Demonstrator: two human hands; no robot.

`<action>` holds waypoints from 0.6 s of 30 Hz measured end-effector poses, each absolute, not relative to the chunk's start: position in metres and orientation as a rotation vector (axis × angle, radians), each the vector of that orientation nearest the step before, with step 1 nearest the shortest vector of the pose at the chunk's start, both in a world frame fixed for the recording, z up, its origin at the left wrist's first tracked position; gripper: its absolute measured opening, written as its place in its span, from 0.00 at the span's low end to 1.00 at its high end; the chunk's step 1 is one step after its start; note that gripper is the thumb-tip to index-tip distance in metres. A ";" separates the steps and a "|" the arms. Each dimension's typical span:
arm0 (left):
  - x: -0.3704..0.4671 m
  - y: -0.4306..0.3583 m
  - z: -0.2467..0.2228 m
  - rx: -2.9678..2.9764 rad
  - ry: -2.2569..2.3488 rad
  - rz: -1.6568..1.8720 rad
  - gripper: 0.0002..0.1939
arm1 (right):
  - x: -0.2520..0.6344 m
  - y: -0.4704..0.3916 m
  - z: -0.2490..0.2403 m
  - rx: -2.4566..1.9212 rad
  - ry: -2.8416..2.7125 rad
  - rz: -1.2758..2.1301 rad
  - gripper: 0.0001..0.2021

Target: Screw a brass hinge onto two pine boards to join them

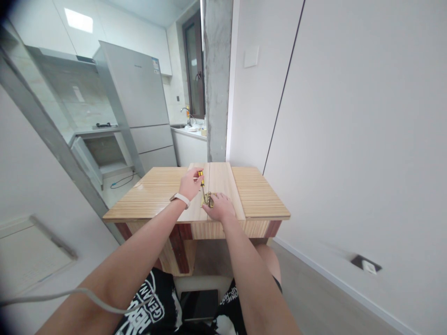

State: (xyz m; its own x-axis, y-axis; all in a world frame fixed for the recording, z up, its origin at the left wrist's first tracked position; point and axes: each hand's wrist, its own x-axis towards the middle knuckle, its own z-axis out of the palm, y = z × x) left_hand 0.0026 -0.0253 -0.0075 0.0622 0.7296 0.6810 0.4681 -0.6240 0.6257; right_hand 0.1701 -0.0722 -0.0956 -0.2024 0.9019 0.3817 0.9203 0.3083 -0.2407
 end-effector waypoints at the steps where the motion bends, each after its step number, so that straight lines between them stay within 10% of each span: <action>1: 0.003 -0.026 -0.007 2.104 1.205 1.584 0.14 | 0.170 -0.072 -0.096 -1.613 -2.134 -0.058 0.30; 18: 0.007 -0.031 -0.002 2.147 1.238 1.623 0.16 | 0.169 -0.075 -0.094 -1.617 -2.138 -0.058 0.29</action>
State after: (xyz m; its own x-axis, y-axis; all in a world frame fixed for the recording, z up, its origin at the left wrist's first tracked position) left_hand 0.0073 -0.0313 -0.0020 0.0581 0.6985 0.7132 0.5034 -0.6374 0.5833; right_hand 0.1689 -0.0749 -0.0940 -0.2065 0.9021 0.3789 0.9214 0.3096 -0.2349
